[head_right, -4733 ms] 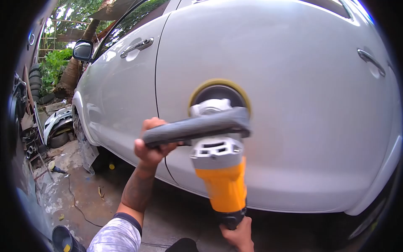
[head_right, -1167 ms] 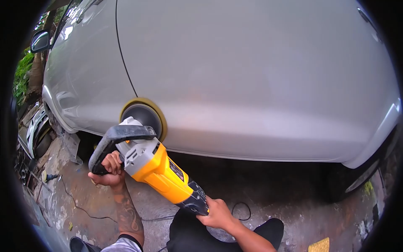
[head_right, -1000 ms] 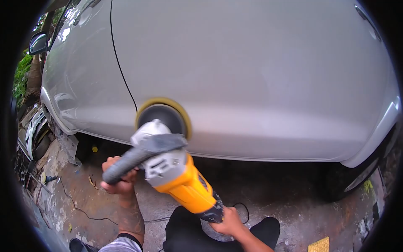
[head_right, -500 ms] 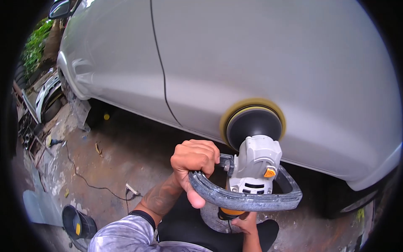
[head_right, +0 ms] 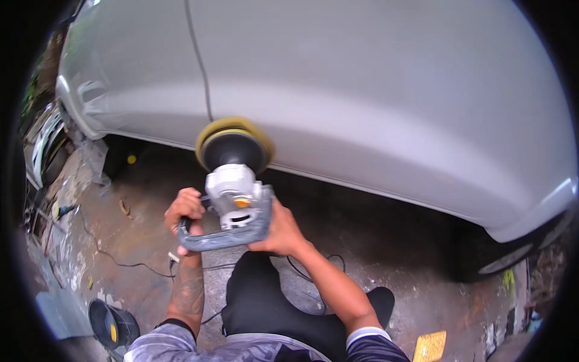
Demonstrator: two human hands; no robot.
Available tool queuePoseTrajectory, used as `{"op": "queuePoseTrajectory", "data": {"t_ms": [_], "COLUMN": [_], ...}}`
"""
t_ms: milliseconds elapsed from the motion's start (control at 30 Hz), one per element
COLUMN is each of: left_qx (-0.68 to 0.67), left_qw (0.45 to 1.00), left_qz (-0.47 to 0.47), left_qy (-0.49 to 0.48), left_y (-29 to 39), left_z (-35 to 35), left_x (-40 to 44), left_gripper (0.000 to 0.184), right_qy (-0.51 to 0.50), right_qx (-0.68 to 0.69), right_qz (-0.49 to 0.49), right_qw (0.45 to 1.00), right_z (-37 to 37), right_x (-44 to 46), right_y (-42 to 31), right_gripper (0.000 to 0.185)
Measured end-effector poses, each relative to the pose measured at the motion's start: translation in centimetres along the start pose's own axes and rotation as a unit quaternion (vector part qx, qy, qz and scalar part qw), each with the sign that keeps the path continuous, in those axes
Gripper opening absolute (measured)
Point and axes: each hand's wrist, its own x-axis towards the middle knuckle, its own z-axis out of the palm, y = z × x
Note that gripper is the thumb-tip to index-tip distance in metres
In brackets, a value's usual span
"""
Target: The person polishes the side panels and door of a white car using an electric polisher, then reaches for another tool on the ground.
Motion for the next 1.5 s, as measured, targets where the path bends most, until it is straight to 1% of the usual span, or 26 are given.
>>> {"op": "queuePoseTrajectory", "data": {"t_ms": [33, 100, 167, 233, 300, 333, 367, 433, 500, 567, 633, 700, 767, 833, 900, 967, 1033, 1100, 1133, 1167, 1233, 1300, 1367, 1400, 1433, 1500], "left_qx": [-0.004, 0.057, 0.067, 0.028, -0.009, -0.027, -0.034, -0.067, -0.093, -0.110, -0.133, -0.131, -0.119, -0.112, -0.147, -0.068, -0.039, -0.042, -0.064, -0.053, 0.011, -0.002, -0.087, -0.112, -0.118, -0.121], "left_qw": [1.000, 0.997, 0.997, 0.998, 0.992, 0.990, 0.986, 0.976, 0.961, 0.949, 0.942, 0.946, 0.958, 0.975, 0.970, 0.941, 0.871, 0.838, 0.799, 0.801, 0.874, 0.880, 0.876, 0.861, 0.836, 0.861], "left_qz": [-0.006, -0.012, -0.039, -0.060, -0.074, -0.088, -0.092, -0.084, -0.053, -0.034, -0.039, -0.009, 0.020, -0.028, -0.117, -0.238, -0.341, -0.332, -0.351, -0.359, -0.269, -0.284, -0.334, -0.364, -0.423, -0.411], "left_qy": [0.030, 0.050, 0.013, -0.014, -0.098, -0.106, -0.137, -0.191, -0.254, -0.293, -0.307, -0.297, -0.262, -0.190, -0.151, -0.231, -0.351, -0.431, -0.484, -0.475, -0.403, -0.380, -0.337, -0.337, -0.328, -0.275], "left_y": [-0.1, 0.1, 0.7, 1.2, 1.5, 1.8, 2.2, 2.6, 2.8, 3.7, 4.5, 6.1, 7.7, 9.1, 9.5, 10.2, 10.8, 10.2, 9.2, 8.4, 7.0, 6.5, 5.5, 4.8, 4.2, 3.0], "left_z": [0.0, 0.8, 1.8, 3.3, 4.7, 5.9, 6.9, 9.0, 11.3, 14.1, 17.1, 20.5, 23.5, 25.3, 25.2, 23.8, 24.5, 26.5, 27.7, 28.1, 28.4, 27.4, 25.9, 25.0, 23.9, 21.9], "left_x": [-1.0, -2.0, -2.7, -3.2, -3.5, -3.8, -3.8, -3.9, -3.6, -3.2, -3.9, -3.9, -4.1, -5.9, -10.2, -12.6, -13.9, -14.7, -16.1, -17.1, -18.0, -17.1, -18.0, -18.6, -19.3, -19.1], "left_gripper": [0.091, 0.095, 0.095, 0.094, 0.092, 0.091, 0.091, 0.090, 0.081, 0.075, 0.071, 0.071, 0.075, 0.089, 0.102, 0.109, 0.118, 0.121, 0.119, 0.119, 0.097, 0.093, 0.089, 0.090, 0.086, 0.086], "right_qy": [0.023, 0.024, 0.033, 0.046, 0.082, 0.067, 0.071, 0.122, 0.084, 0.096, 0.121, 0.139, 0.148, 0.148, 0.147, 0.149, 0.153, 0.150, 0.148, 0.147, 0.146, 0.136, 0.123, 0.121, 0.122, 0.130], "right_qx": [-0.009, -0.044, -0.040, -0.037, -0.064, -0.059, -0.060, 0.107, 0.019, 0.019, 0.020, 0.025, 0.033, 0.043, 0.055, 0.065, 0.074, 0.081, 0.084, 0.087, 0.089, 0.083, 0.074, 0.071, 0.067, 0.058], "right_qz": [-0.054, -0.066, -0.083, -0.085, -0.090, -0.032, -0.029, 0.030, 0.053, 0.047, 0.039, 0.029, 0.017, 0.004, -0.009, -0.025, -0.035, -0.042, -0.044, -0.047, -0.051, -0.052, -0.053, -0.053, -0.054, -0.062], "right_qw": [0.998, 0.997, 0.995, 0.995, 0.990, 0.995, 0.995, 0.986, 0.995, 0.994, 0.992, 0.990, 0.988, 0.988, 0.988, 0.986, 0.985, 0.984, 0.984, 0.984, 0.984, 0.986, 0.988, 0.989, 0.989, 0.988], "right_z": [-0.2, -0.7, -1.7, -2.6, -3.6, -4.5, -5.1, -5.8, -7.6, -8.7, -10.5, -12.1, -13.1, -12.7, -13.6, -15.2, -14.8, -13.7, -14.6, -15.1, -14.4, -14.9, -13.9, -13.9, -13.2, -12.0], "right_x": [0.2, -0.1, -1.1, -2.5, -4.2, -5.3, -6.3, -8.6, -10.6, -10.9, -14.6, -16.7, -18.6, -23.0, -25.0, -23.5, -25.3, -26.0, -25.9, -24.9, -24.5, -20.0, -20.7, -20.6, -16.2, -15.4], "right_y": [-1.8, -1.1, -0.6, 1.0, 2.0, 2.4, 3.9, 9.0, 11.4, 12.9, 14.4, 15.6, 16.9, 19.0, 20.7, 22.0, 23.5, 24.2, 24.7, 25.1, 25.5, 25.2, 24.8, 23.7, 24.1, 24.3], "right_gripper": [0.097, 0.096, 0.096, 0.098, 0.104, 0.102, 0.102, 0.094, 0.086, 0.085, 0.085, 0.084, 0.084, 0.083, 0.083, 0.083, 0.082, 0.082, 0.081, 0.081, 0.081, 0.080, 0.080, 0.080, 0.079, 0.079]}}
